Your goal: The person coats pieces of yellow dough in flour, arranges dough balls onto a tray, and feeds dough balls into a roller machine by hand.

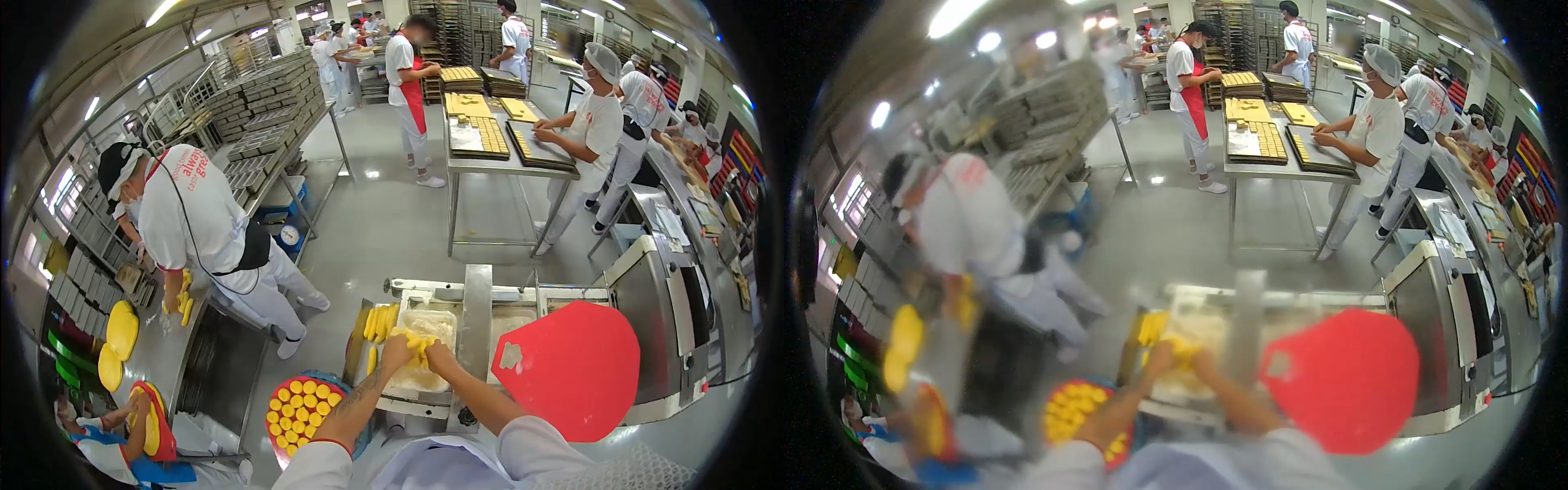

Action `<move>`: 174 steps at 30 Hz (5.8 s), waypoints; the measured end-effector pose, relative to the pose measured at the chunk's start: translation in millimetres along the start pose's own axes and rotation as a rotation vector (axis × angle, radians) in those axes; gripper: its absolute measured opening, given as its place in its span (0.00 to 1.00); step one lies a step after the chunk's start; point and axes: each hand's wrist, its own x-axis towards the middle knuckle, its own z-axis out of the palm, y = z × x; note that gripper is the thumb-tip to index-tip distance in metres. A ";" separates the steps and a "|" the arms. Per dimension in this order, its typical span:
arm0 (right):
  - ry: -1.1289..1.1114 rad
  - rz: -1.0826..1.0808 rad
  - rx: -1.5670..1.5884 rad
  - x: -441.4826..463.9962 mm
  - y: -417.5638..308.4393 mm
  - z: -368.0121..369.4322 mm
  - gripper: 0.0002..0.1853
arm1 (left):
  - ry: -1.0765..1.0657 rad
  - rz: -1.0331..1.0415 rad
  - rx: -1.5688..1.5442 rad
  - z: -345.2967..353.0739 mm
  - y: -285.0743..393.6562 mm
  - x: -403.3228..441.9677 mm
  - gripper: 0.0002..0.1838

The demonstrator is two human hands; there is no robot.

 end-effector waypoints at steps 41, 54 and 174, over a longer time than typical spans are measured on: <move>-0.674 -0.088 1.020 -52.3 -130.5 143.5 0.26 | 1.029 -0.961 -1.513 -116.5 -130.2 -409.9 0.22; -0.999 0.048 1.347 211.6 -689.2 11.0 0.60 | 1.268 -0.811 -1.277 -516.3 -341.4 -359.5 0.47; 0.448 0.309 0.111 -46.1 -16.9 -59.4 0.34 | 0.305 0.209 -0.284 -81.8 26.0 -43.5 0.14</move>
